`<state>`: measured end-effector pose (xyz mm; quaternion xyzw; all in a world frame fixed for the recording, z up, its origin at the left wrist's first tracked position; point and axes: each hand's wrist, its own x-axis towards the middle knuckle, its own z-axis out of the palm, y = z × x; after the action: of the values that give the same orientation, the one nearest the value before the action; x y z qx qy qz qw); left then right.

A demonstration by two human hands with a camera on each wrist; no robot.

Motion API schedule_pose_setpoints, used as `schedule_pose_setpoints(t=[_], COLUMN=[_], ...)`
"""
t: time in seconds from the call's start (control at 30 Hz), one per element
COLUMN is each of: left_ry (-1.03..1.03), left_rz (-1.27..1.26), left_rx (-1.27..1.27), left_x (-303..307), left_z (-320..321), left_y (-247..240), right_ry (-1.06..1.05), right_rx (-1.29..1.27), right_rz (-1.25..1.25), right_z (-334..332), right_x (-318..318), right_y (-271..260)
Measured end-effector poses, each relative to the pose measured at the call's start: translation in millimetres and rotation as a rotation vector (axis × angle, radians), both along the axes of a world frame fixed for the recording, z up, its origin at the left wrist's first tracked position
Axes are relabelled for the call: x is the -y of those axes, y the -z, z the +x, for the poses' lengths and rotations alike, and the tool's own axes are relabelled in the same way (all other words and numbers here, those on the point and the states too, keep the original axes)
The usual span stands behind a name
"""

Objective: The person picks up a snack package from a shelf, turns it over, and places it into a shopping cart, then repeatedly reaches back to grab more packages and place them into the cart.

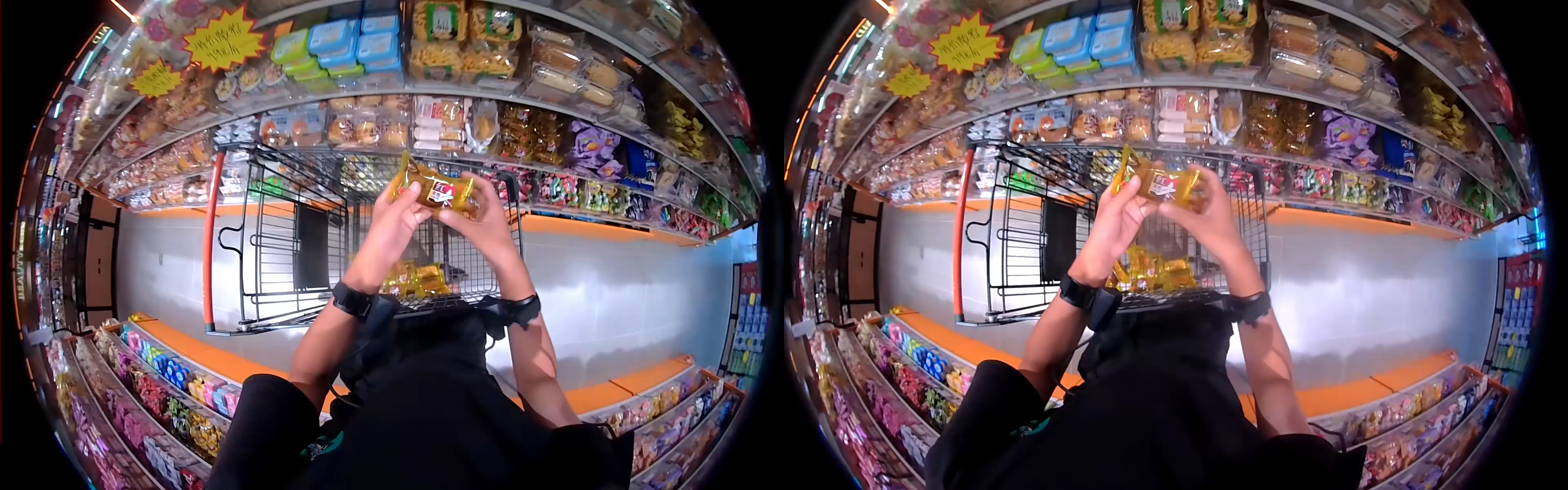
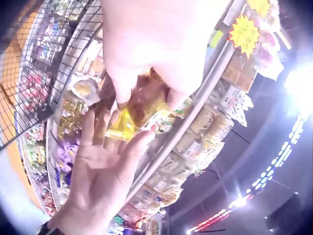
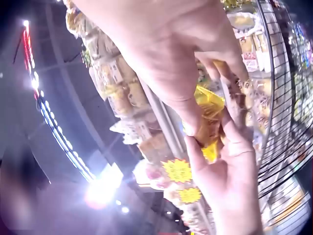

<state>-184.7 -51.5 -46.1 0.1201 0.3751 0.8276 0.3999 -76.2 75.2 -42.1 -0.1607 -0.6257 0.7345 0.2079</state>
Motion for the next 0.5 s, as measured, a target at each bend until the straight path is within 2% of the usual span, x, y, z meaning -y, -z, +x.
schedule_pose_setpoints(t=[0.1, 0.13, 0.23, 0.37, 0.5], left_ry=[-0.016, -0.012, -0.076, -0.179, -0.268], left_rz=[0.038, -0.001, 0.001, -0.148, -0.18], left_rx=[-0.012, -0.072, -0.168, -0.313, -0.189], left_x=[-15.5, -19.1, -31.7, -45.0, -52.2], left_z=[17.1, 19.9, 29.3, 42.8, 56.4], left_y=[-30.7, -31.0, -48.2, -70.8, -78.7], right_ry=[-0.03, -0.018, -0.038, -0.074, -0.052], right_rx=[0.103, 0.044, -0.095, -0.137, -0.088], right_rz=[-0.16, -0.051, -0.041, -0.047, -0.093], right_z=[14.2, 17.6, 29.5, 38.4, 42.9], right_x=[-27.7, -37.2, -53.1, -66.3, -78.5], right_y=[-27.7, -27.6, -53.1, -68.7, -68.3])
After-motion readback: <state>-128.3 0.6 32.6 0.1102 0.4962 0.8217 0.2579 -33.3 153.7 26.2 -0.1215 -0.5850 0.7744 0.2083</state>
